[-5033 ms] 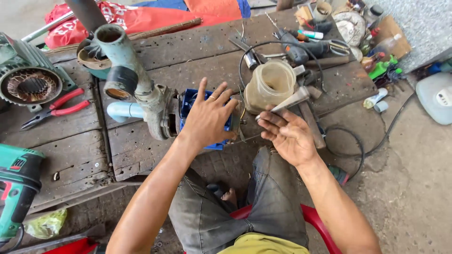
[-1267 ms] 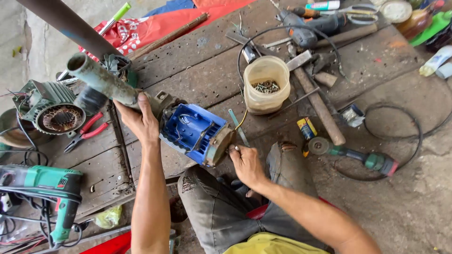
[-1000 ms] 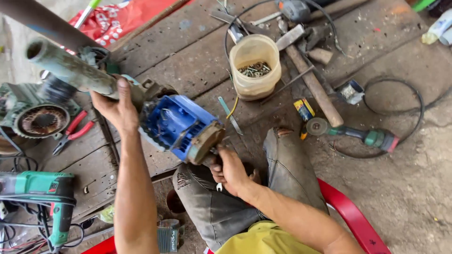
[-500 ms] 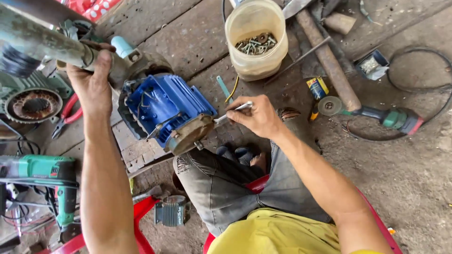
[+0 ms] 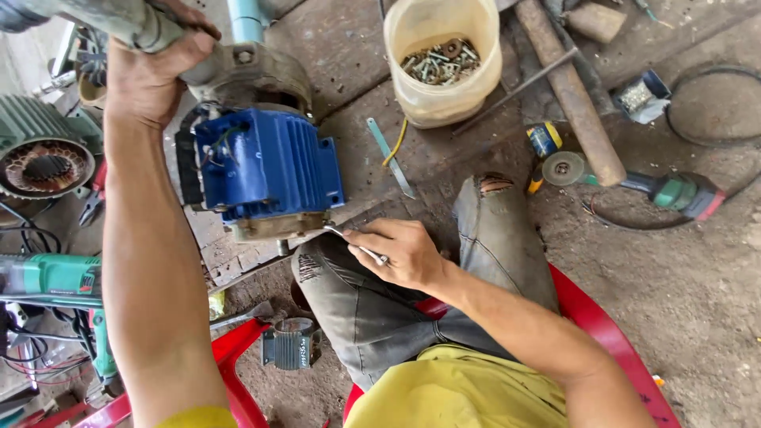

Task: Connecting internal electrical wires to the terminal block of an electric water pump motor using a screwdriver.

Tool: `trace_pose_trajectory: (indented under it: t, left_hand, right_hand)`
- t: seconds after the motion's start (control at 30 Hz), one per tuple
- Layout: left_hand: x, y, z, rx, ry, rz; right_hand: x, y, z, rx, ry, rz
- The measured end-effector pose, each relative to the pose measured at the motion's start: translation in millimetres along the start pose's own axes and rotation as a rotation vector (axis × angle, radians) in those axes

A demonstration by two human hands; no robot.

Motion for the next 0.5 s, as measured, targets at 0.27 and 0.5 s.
trace_pose_trajectory:
  t: [0.27,0.5]
  left_hand:
    - [102,136,73,0.715,-0.634,0.292]
    - [43,230,170,0.535,-0.933,-0.011]
  right_hand:
    - [-2,-30,-14,-0.309,0.362,0.043]
    - [-4,-51,4,-0.742,0.627,-0.002]
Point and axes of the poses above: each hand's wrist, its own y-axis away from the middle knuckle, its own z-axis out of the palm, x = y × z, the point moved 4 cm from there along -y, towards the middle knuckle, and after that the axes turned 7 degrees about -z, right-handed, at the moved point
